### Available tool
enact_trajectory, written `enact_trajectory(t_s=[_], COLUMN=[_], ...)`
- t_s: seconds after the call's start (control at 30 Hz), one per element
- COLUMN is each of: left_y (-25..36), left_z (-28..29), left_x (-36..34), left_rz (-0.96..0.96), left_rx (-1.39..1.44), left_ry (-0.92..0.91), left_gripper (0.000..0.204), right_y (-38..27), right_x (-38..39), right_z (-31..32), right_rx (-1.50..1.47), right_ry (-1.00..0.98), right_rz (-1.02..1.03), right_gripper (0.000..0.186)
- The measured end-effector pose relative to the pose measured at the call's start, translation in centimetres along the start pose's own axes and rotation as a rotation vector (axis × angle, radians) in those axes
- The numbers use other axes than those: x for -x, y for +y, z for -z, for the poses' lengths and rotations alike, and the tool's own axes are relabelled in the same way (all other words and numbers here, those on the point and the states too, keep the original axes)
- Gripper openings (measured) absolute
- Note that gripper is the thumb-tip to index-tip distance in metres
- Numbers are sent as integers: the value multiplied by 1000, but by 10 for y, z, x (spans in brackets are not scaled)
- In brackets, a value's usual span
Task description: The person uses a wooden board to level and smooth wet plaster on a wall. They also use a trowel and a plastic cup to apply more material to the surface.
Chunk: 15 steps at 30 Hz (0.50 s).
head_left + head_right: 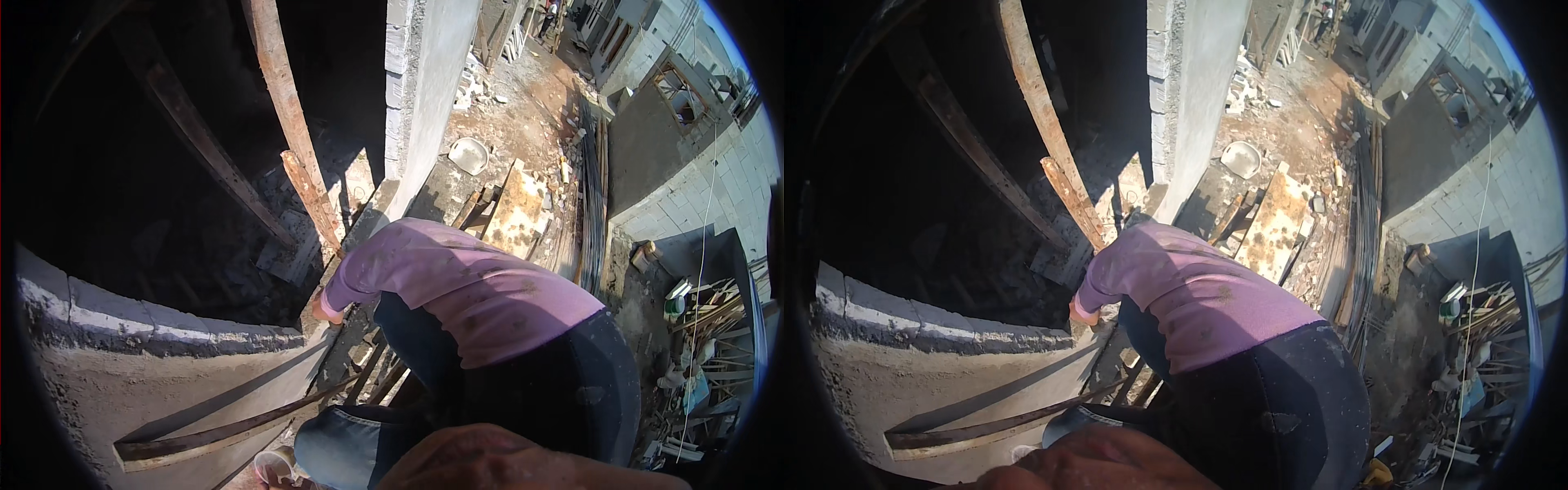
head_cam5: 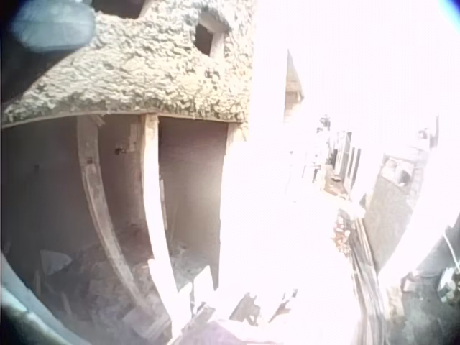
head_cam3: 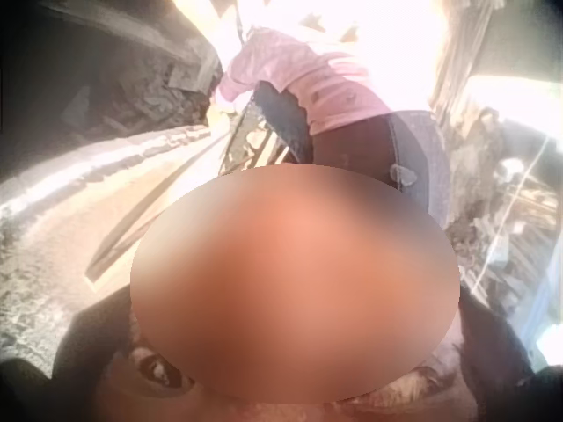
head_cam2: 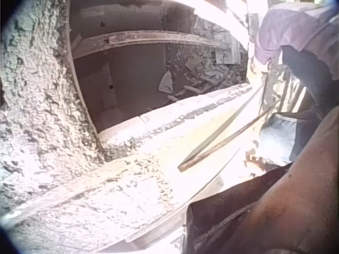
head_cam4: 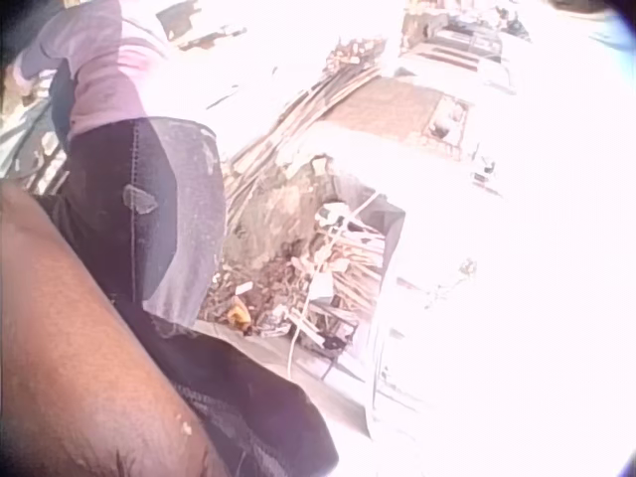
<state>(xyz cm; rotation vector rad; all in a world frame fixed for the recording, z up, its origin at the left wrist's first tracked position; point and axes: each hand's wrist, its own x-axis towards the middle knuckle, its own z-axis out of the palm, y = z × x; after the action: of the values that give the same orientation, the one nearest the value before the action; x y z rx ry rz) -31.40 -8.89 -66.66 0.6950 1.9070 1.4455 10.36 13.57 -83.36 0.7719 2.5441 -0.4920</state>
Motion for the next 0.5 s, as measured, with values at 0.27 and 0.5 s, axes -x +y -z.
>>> enact_trajectory(t_s=[0.27, 0.5], left_y=[24, -37], left_z=[170, 266], left_x=[30, 54], left_rz=[-32, 12], left_rx=[35, -102], left_ry=[460, 746], left_gripper=[27, 28], right_y=[-47, -191], right_x=[-14, -33], right_z=[73, 165], right_rx=[-162, -458], right_ry=[-111, 124], right_rz=[111, 567], right_gripper=[19, 28])
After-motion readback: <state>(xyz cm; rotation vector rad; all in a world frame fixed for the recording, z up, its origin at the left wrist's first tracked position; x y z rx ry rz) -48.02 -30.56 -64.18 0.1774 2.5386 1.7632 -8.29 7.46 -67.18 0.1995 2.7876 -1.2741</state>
